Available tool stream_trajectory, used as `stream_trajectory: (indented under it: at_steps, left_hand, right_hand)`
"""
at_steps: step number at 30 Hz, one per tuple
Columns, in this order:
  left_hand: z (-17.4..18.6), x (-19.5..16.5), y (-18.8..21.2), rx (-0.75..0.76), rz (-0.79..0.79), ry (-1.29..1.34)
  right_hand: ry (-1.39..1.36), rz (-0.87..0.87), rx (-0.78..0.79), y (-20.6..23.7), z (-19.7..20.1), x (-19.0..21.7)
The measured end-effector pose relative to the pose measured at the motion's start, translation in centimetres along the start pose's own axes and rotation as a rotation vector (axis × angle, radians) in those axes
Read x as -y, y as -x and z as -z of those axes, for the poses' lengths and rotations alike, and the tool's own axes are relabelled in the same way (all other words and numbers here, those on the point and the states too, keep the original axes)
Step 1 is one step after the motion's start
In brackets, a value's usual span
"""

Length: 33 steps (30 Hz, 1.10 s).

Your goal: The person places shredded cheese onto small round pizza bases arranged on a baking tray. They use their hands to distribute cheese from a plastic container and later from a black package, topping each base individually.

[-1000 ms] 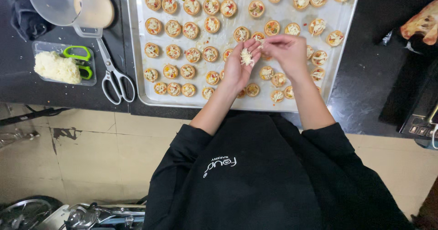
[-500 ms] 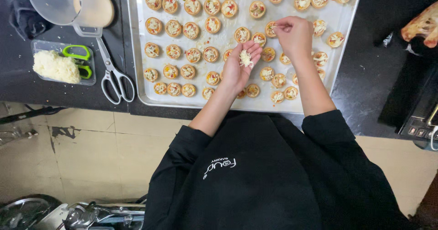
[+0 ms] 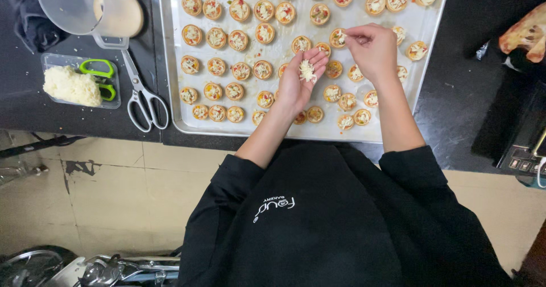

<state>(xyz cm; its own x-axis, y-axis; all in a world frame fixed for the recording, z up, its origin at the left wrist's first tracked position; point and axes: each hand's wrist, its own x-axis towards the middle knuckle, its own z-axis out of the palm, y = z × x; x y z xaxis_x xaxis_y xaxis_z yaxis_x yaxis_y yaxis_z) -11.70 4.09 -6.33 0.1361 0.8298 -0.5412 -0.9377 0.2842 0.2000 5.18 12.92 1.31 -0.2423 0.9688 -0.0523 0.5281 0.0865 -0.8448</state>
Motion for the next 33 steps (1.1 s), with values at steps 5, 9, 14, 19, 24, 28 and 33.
stream_trajectory:
  at_steps: [5, 9, 14, 19, 24, 28, 33]
  left_hand:
    - [-0.7, 0.4, -0.5, 0.020, -0.012, -0.012]
    - [-1.2, 1.3, -0.7, 0.072, -0.046, -0.032]
    - [-1.6, 1.3, -0.4, 0.043, -0.033, -0.036]
    - [-1.8, 1.0, -0.2, 0.079, -0.019, -0.063]
    - [-1.4, 0.8, -0.2, 0.043, -0.058, -0.108]
    - [-1.5, 1.1, -0.4, -0.034, -0.063, -0.243]
    - [-1.5, 1.0, -0.4, -0.051, -0.069, -0.229]
  right_hand:
    - [-0.009, 0.147, 0.188, 3.0, -0.8, 4.5]
    - [0.093, 0.324, 0.150, 3.4, -2.4, 5.9]
    - [0.089, 0.299, 0.102, 3.4, -2.9, 5.1]
    - [-0.126, 0.048, 0.124, 3.2, -2.6, 3.1]
    - [-0.360, -0.168, 0.148, 2.4, -2.2, 0.5]
    - [-0.384, -0.203, 0.129, 2.2, -2.0, -0.9]
    - [-0.604, -0.316, 0.124, 2.1, -1.3, -1.4]
